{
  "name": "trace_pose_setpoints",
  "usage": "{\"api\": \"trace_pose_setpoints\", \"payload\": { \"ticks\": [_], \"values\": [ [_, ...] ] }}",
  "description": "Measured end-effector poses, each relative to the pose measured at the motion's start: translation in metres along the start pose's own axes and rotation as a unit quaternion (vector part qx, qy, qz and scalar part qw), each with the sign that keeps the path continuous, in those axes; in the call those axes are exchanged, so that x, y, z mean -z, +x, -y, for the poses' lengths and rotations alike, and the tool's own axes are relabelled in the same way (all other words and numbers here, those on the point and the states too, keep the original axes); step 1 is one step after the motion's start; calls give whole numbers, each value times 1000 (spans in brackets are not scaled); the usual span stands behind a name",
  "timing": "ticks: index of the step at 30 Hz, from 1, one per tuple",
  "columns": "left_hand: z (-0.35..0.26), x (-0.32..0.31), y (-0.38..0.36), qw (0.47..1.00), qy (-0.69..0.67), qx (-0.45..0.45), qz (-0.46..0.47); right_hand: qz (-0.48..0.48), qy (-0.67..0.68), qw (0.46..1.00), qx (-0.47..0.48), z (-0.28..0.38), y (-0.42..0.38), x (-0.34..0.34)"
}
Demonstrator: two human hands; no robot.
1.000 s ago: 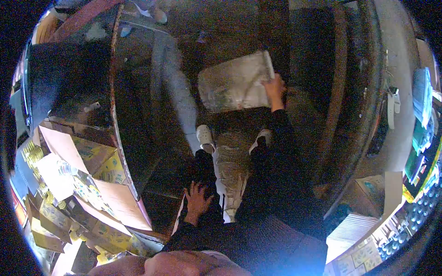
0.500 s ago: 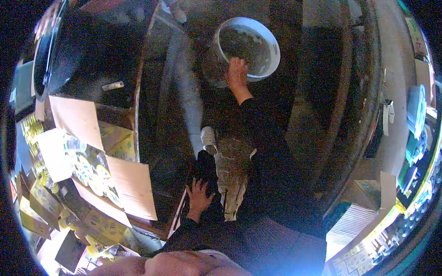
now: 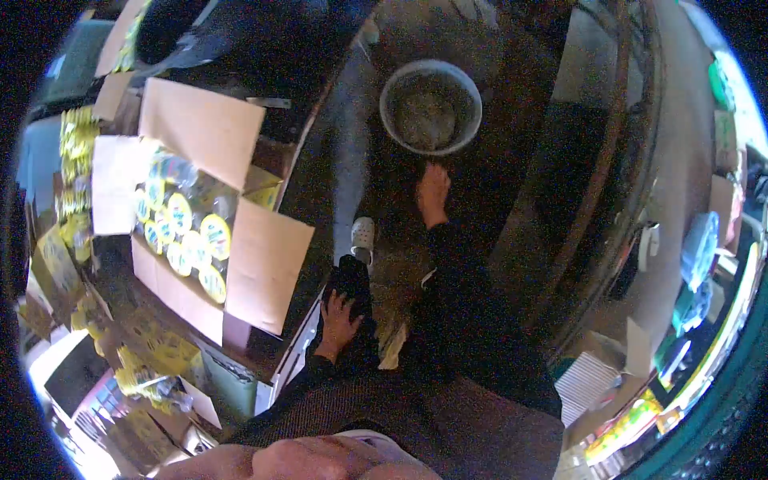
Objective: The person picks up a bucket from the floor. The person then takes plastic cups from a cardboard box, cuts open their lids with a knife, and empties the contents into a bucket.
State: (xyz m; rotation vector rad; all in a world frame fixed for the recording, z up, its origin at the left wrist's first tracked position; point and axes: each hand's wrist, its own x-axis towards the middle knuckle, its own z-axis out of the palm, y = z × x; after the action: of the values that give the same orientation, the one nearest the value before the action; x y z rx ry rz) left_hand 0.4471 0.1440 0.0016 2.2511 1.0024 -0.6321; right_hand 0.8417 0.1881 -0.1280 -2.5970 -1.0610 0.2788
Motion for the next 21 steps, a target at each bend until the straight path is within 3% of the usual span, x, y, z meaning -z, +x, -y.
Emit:
{"api": "trace_pose_setpoints", "payload": {
  "ticks": [3,5,6,8,9,11,15,17,19,21],
  "values": [
    [-10,8,2,994,-78,-10,-77,81,17,996,-13,-15,-63,30],
    [-24,24,1,984,-135,-64,-100,129,28,991,-31,-24,-98,51],
    [-34,37,3,980,-141,-60,-124,157,83,983,-36,-19,-108,80],
    [-65,80,-5,960,-208,-140,-125,271,69,957,-79,-1,-115,125],
    [-79,103,-9,957,-214,-135,-142,269,63,959,-62,7,-115,139],
    [-101,155,-19,919,-283,-226,-157,300,168,932,-118,23,-112,158],
    [-113,241,-51,887,-294,-265,-235,253,233,938,-38,72,-79,177],
    [-98,271,-64,856,-272,-232,-373,200,329,923,6,126,-58,205],
    [-68,295,-74,831,-232,-139,-486,163,284,942,76,180,-44,232],
    [-17,287,-57,812,-172,44,-556,125,236,953,144,225,-33,234]
  ]
}}
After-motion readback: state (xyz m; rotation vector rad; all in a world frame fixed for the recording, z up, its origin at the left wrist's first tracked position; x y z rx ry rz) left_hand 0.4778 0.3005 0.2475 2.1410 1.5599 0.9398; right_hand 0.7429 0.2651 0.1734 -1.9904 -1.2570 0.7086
